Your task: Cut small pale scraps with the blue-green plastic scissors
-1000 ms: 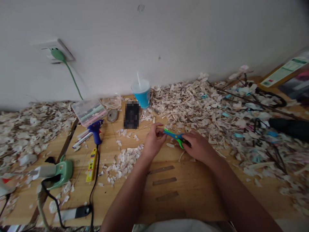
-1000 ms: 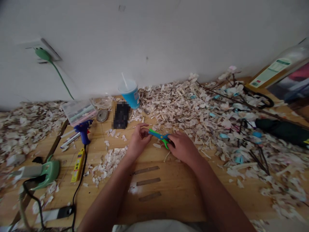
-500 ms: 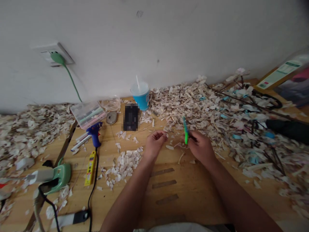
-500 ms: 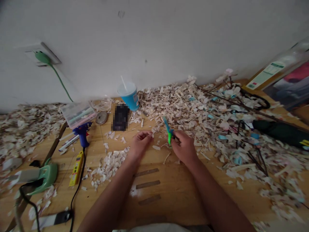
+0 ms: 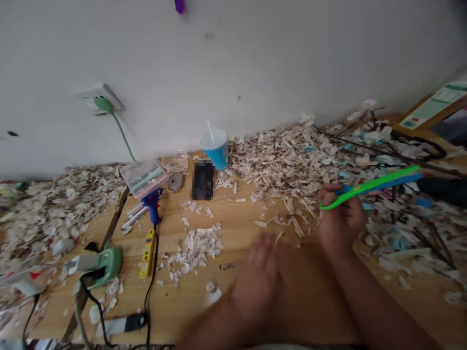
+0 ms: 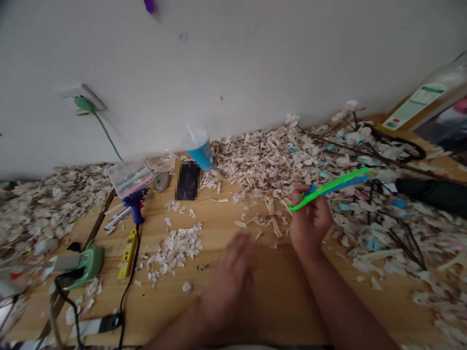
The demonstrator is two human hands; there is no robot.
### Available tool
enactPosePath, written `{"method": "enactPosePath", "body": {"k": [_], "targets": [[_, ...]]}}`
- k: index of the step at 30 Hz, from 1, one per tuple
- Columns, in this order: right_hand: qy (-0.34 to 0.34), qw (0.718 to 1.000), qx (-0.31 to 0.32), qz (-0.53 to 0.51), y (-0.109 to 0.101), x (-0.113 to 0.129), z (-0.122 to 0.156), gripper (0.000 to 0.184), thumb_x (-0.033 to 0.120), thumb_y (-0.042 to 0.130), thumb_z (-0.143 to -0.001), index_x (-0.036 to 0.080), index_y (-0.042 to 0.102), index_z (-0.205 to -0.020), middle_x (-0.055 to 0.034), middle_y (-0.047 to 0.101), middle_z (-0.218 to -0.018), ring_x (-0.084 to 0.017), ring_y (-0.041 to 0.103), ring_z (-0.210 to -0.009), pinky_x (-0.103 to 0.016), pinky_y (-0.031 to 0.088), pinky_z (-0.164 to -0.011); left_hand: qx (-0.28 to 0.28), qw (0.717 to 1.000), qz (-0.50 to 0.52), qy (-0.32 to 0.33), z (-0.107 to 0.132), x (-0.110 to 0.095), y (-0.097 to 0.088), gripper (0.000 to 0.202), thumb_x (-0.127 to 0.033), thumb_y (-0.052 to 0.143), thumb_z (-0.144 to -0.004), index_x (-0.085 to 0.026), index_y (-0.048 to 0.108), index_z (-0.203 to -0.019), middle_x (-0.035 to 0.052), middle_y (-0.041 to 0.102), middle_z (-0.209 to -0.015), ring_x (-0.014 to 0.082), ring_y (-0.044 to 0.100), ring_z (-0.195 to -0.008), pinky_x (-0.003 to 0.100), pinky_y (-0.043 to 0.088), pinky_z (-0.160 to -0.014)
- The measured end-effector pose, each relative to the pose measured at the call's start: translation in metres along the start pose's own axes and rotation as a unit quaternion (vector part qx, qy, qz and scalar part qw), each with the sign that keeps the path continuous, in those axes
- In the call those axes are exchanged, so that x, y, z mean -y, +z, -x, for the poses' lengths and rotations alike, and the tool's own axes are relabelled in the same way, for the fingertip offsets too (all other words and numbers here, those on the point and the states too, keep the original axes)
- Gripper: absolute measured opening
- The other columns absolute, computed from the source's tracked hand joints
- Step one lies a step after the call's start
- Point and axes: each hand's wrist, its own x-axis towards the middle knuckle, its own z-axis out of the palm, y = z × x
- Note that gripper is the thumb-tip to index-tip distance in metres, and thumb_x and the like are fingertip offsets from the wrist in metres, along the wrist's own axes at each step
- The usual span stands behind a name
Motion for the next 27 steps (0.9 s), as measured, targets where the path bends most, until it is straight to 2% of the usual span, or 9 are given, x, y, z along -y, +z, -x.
{"method": "enactPosePath", "body": {"k": [3, 5, 7, 11, 16, 21, 24, 27], "targets": [[-0.007, 1.0, 0.002, 0.002, -0.001, 0.001, 0.0, 0.02, 0.04, 0.071, -0.079, 0.026, 0.069, -0.093, -0.0014, 0.061, -0.081, -0.015, 0.055, -0.066, -0.03, 0.041, -0.058, -0.024, 0.993, -0.116, -0.005, -0.013, 0.036, -0.012, 0.052, -0.01, 0.04, -0.092, -0.018, 0.039, -0.143, 0.0143, 0.047, -0.146, 0.0264, 0.039, -0.138, 0.046, 0.038, -0.11], [-0.008, 1.0, 0.012, 0.014, 0.0, 0.002, 0.001, 0.022, 0.042, 0.071, -0.078, 0.025, 0.069, -0.092, -0.0011, 0.062, -0.081, -0.015, 0.055, -0.066, -0.029, 0.043, -0.058, 0.005, 0.985, -0.169, 0.034, -0.023, 0.053, -0.02, 0.051, -0.01, 0.044, -0.092, -0.019, 0.041, -0.142, 0.0121, 0.051, -0.142, 0.0255, 0.044, -0.134, 0.043, 0.039, -0.109], [-0.003, 0.999, 0.026, 0.028, 0.001, 0.003, 0.002, 0.023, 0.042, 0.07, -0.079, 0.026, 0.068, -0.095, -0.0005, 0.063, -0.081, -0.014, 0.055, -0.065, -0.028, 0.043, -0.057, 0.027, 0.976, -0.21, 0.058, -0.032, 0.06, -0.027, 0.05, -0.012, 0.046, -0.092, -0.022, 0.042, -0.141, 0.0108, 0.055, -0.136, 0.0252, 0.048, -0.127, 0.042, 0.042, -0.104], [0.005, 0.998, 0.053, 0.029, 0.003, 0.003, 0.004, 0.02, 0.039, 0.068, -0.081, 0.026, 0.068, -0.096, 0.0011, 0.061, -0.076, -0.012, 0.052, -0.063, -0.026, 0.042, -0.055, 0.04, 0.965, -0.25, 0.074, -0.049, 0.054, -0.03, 0.04, -0.021, 0.044, -0.095, -0.025, 0.048, -0.135, 0.0093, 0.057, -0.13, 0.025, 0.052, -0.117, 0.04, 0.046, -0.095], [0.018, 0.996, 0.071, 0.044, 0.003, -0.002, 0.003, 0.023, 0.041, 0.067, -0.082, 0.024, 0.067, -0.097, 0.0002, 0.063, -0.08, -0.013, 0.055, -0.065, -0.028, 0.046, -0.059, 0.025, 0.977, -0.205, 0.05, -0.071, 0.042, -0.016, 0.03, -0.035, 0.042, -0.097, -0.023, 0.058, -0.12, 0.0083, 0.058, -0.12, 0.023, 0.053, -0.109, 0.037, 0.047, -0.092], [0.015, 0.996, 0.065, 0.062, 0.002, -0.008, 0.003, 0.023, 0.041, 0.064, -0.084, 0.024, 0.066, -0.098, 0.0005, 0.062, -0.077, -0.014, 0.054, -0.065, -0.028, 0.046, -0.06, 0.057, 0.974, -0.207, 0.071, -0.078, 0.039, -0.009, 0.02, -0.023, 0.045, -0.096, -0.022, 0.062, -0.106, 0.0085, 0.06, -0.112, 0.023, 0.053, -0.103, 0.037, 0.048, -0.088], [0.022, 0.995, 0.075, 0.062, 0.002, -0.012, 0.003, 0.022, 0.041, 0.063, -0.085, 0.024, 0.065, -0.098, 0.0007, 0.061, -0.075, -0.013, 0.054, -0.062, -0.027, 0.046, -0.058, 0.053, 0.986, -0.146, 0.059, -0.078, 0.043, -0.017, 0.019, -0.024, 0.045, -0.096, -0.021, 0.063, -0.102, 0.0086, 0.061, -0.11, 0.0218, 0.054, -0.101, 0.037, 0.047, -0.089], [0.029, 0.994, 0.087, 0.062, 0.002, -0.016, 0.004, 0.023, 0.042, 0.062, -0.085, 0.024, 0.065, -0.099, 0.0, 0.062, -0.076, -0.014, 0.054, -0.063, -0.027, 0.046, -0.057, 0.009, 0.998, -0.041, 0.037, -0.079, 0.049, -0.025, 0.019, -0.028, 0.045, -0.097, -0.02, 0.062, -0.099, 0.0075, 0.062, -0.104, 0.0192, 0.055, -0.1, 0.033, 0.046, -0.091]]}}
